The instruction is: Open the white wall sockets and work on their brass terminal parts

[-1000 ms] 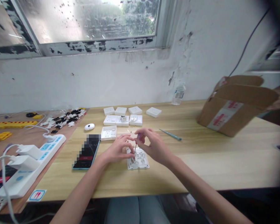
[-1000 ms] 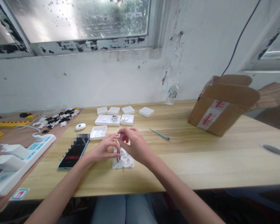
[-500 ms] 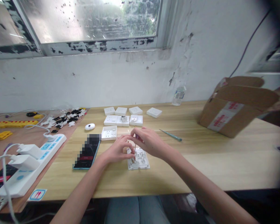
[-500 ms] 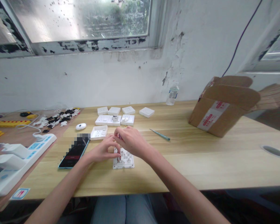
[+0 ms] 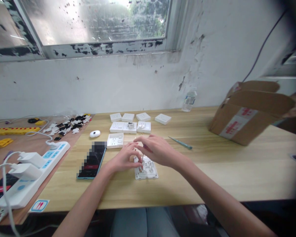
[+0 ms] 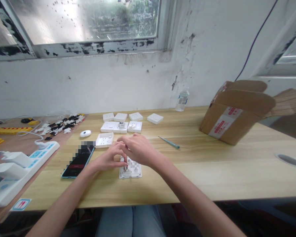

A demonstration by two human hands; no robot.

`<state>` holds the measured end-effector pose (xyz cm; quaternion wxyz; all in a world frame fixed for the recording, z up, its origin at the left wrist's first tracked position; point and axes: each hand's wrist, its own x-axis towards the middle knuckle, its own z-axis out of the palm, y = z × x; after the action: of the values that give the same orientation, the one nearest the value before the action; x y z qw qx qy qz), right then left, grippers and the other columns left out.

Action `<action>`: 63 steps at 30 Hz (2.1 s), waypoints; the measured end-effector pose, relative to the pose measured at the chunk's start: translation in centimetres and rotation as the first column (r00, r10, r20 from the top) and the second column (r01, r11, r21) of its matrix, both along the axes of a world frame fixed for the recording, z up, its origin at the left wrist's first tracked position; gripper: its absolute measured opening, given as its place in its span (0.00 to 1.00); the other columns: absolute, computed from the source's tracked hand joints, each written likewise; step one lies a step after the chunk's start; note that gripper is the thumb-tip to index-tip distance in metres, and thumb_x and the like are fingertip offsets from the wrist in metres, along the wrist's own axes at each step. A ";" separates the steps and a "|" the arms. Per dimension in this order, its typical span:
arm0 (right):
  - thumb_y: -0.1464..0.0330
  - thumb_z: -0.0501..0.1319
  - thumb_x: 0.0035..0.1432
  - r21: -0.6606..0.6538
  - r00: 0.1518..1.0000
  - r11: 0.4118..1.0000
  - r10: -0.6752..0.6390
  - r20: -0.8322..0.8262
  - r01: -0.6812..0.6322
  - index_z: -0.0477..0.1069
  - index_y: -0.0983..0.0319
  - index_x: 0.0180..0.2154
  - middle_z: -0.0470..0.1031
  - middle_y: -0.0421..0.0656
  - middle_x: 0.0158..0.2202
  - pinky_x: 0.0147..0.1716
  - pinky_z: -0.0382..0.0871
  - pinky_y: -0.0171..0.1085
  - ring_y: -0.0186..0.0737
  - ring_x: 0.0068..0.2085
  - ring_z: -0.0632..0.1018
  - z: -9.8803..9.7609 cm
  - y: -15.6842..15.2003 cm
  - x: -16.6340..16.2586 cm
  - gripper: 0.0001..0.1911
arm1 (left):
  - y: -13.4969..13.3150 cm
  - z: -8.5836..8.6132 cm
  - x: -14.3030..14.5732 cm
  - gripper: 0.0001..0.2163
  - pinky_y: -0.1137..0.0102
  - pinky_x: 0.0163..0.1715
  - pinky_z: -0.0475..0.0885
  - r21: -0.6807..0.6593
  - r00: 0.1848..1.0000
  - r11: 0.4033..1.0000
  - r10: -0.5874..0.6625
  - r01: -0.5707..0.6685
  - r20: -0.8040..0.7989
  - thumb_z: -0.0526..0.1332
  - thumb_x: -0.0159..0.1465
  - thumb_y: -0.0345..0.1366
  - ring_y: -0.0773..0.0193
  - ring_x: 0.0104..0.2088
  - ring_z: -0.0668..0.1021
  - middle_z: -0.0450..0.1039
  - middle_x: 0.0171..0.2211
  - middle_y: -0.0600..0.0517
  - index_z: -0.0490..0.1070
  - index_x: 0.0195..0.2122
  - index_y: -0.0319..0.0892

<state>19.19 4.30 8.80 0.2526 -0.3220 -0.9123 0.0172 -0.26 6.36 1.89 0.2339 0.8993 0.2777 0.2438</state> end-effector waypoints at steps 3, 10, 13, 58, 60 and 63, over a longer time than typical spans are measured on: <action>0.69 0.54 0.62 0.018 1.000 1.000 0.011 -0.002 -0.011 0.69 0.60 0.44 0.78 0.43 0.34 0.37 0.62 0.39 0.40 0.34 0.75 0.0 0.0 -0.1 0.10 | 0.0 0.1 0.1 0.05 0.60 0.58 0.55 0.004 1.000 1.000 -0.011 0.011 0.007 0.66 0.58 0.39 0.54 0.56 0.64 0.68 0.48 0.51 0.76 0.33 0.46; 0.71 0.52 0.62 0.043 0.998 0.999 -0.015 0.064 0.012 0.68 0.62 0.45 0.78 0.45 0.40 0.41 0.61 0.40 0.41 0.39 0.75 0.1 -0.1 -0.2 0.11 | -0.1 0.5 0.0 0.11 0.59 0.57 0.57 0.036 1.000 0.999 -0.006 0.006 -0.006 0.68 0.55 0.42 0.54 0.55 0.65 0.67 0.49 0.50 0.75 0.38 0.47; 0.71 0.51 0.63 0.032 0.994 0.998 -0.050 0.093 0.047 0.67 0.63 0.46 0.78 0.44 0.37 0.41 0.60 0.40 0.41 0.36 0.75 0.3 -0.3 -0.4 0.12 | 0.0 0.4 -0.1 0.17 0.58 0.58 0.56 0.069 0.999 0.998 -0.003 0.005 -0.034 0.70 0.51 0.46 0.52 0.56 0.64 0.66 0.52 0.49 0.75 0.41 0.49; 0.71 0.51 0.63 -0.007 0.982 1.000 0.011 0.189 -0.010 0.68 0.65 0.48 0.76 0.44 0.30 0.39 0.58 0.39 0.39 0.33 0.73 1.3 -0.8 -0.9 0.14 | -0.6 0.7 0.0 0.24 0.55 0.58 0.56 0.097 0.991 0.993 0.072 -0.061 -0.115 0.68 0.51 0.50 0.49 0.57 0.64 0.65 0.55 0.47 0.71 0.48 0.47; 0.71 0.50 0.63 -0.007 0.979 1.000 0.016 0.201 -0.015 0.69 0.64 0.47 0.75 0.43 0.29 0.38 0.58 0.38 0.38 0.32 0.72 1.3 -0.6 -0.8 0.13 | -0.6 0.7 -0.1 0.23 0.54 0.57 0.57 0.086 0.990 0.994 0.073 -0.063 -0.121 0.68 0.52 0.49 0.49 0.57 0.64 0.67 0.54 0.47 0.71 0.48 0.48; 0.71 0.52 0.62 0.002 0.983 0.999 0.051 0.174 -0.052 0.68 0.64 0.47 0.75 0.44 0.33 0.37 0.59 0.37 0.38 0.35 0.73 1.1 -0.2 -0.7 0.13 | -0.4 0.6 -0.2 0.19 0.53 0.57 0.57 0.086 0.986 0.993 0.090 -0.078 -0.143 0.67 0.53 0.49 0.49 0.57 0.64 0.67 0.54 0.48 0.74 0.44 0.49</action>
<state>18.53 4.10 9.89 0.1727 -0.2976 -0.9389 -0.0075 -0.49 5.98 2.52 0.1662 0.9109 0.3218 0.1975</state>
